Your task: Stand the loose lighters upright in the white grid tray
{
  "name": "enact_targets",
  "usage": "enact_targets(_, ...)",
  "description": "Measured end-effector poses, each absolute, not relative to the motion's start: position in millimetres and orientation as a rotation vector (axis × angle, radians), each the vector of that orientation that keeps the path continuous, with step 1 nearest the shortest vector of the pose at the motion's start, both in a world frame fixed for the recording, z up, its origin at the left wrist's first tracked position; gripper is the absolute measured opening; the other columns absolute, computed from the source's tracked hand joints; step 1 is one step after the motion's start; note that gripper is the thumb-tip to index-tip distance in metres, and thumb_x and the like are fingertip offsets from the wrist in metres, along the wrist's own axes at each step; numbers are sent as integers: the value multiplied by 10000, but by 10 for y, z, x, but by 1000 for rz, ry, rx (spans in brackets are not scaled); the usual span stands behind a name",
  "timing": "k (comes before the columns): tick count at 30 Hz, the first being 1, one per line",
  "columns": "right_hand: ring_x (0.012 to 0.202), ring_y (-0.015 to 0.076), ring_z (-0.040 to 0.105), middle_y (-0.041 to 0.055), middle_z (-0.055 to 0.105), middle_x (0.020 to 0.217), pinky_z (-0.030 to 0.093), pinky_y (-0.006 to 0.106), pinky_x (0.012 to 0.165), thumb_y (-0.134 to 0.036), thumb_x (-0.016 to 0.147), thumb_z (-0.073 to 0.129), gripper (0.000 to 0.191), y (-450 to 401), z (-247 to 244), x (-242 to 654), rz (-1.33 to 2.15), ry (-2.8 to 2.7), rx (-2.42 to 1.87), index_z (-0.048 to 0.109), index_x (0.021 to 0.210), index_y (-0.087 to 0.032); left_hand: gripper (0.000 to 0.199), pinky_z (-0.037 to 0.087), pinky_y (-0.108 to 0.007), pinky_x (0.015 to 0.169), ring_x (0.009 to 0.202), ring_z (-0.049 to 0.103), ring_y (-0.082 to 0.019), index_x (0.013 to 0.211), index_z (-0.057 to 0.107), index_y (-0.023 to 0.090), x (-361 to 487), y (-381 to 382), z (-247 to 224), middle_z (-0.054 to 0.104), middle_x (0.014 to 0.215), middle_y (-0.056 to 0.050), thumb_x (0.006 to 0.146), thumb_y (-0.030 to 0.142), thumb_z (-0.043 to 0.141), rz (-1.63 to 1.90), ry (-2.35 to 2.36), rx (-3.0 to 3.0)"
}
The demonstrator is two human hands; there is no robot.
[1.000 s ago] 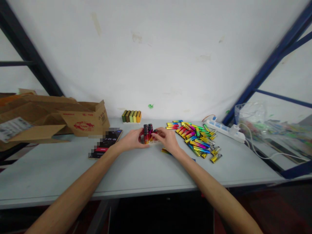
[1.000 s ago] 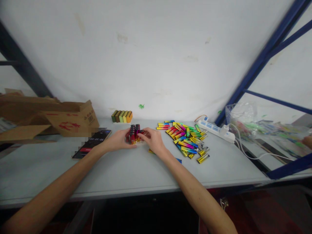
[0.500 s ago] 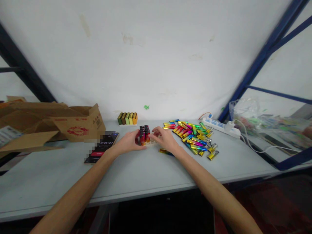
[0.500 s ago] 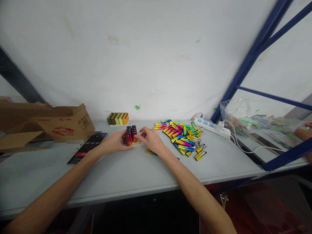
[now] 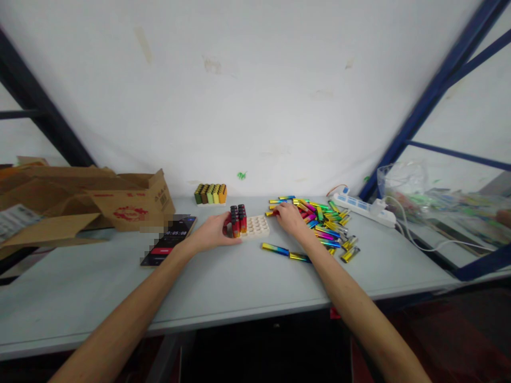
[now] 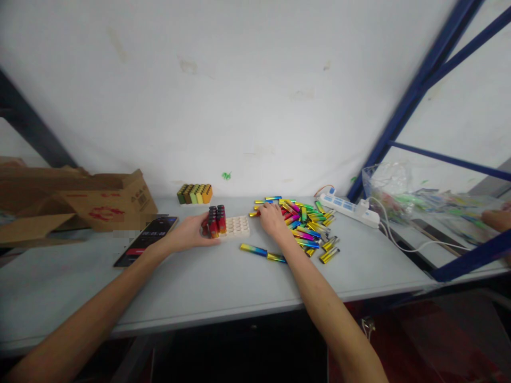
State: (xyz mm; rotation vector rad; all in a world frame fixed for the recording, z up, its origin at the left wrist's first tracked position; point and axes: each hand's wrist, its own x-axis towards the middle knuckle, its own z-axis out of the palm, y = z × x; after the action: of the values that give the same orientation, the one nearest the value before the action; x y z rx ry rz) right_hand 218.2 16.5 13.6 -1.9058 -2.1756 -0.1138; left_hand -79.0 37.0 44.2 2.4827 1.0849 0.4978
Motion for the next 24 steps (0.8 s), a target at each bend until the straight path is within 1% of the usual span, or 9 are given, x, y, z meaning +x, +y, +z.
enact_targets(3,1188,300,563,182,658,1248,391,440,1067,-146,1017,391,364,117,149,2134,-149,-2154,-1943,691,1222,-153,566,467,-300,631,731,634,-218,1032,617,181,-787,362,441,705,903,-43,692,598,793,504,1072,2464)
enact_targets(6,1222,326,514,190,638,1271,377,481,1074,-172,1031,373,356,74,144,2116,-203,-2136,-1954,655,1249,-162,561,461,-298,625,722,628,-214,1010,614,184,-786,369,431,699,889,-40,688,607,794,510,1081,2473)
enact_targets(11,1228,326,505,183,634,1286,346,524,1102,-200,1059,348,355,90,104,2128,-214,-2166,-1904,625,1279,-166,562,457,-290,614,707,623,-207,1014,600,188,-790,390,419,689,878,-38,686,599,799,505,1082,2493)
enact_targets(13,1232,312,518,178,637,1278,323,528,1128,-187,1058,366,348,117,94,2137,-208,-2174,-1862,624,1290,-161,566,461,-293,614,700,620,-208,1015,601,185,-791,387,425,689,873,-39,681,594,804,511,1076,2496)
enact_targets(15,1204,285,552,175,635,1261,346,491,1125,-163,1043,411,326,143,101,2150,-170,-2162,-1798,642,1273,-154,570,464,-297,613,696,621,-212,1012,605,183,-789,378,434,690,867,-40,674,594,808,522,1075,2484)
enact_targets(19,1064,232,626,155,655,1176,476,379,996,-166,989,545,233,173,160,2185,1,-1992,-1559,702,1160,-141,560,473,-300,622,714,632,-218,1021,612,186,-785,361,446,695,879,-40,679,585,806,533,1059,2460)
enact_targets(22,954,206,666,109,715,1074,528,353,899,-268,940,658,183,178,207,2190,240,-1789,-1339,727,1079,-171,555,481,-301,634,725,634,-218,1034,611,181,-784,360,447,696,891,-45,688,569,805,517,1066,2464)
enact_targets(24,866,192,684,82,747,997,544,342,831,-368,885,726,241,173,232,2164,458,-1623,-1231,724,1036,-180,559,484,-303,633,726,635,-220,1042,614,175,-784,361,447,700,899,-51,690,564,806,515,1060,2459)
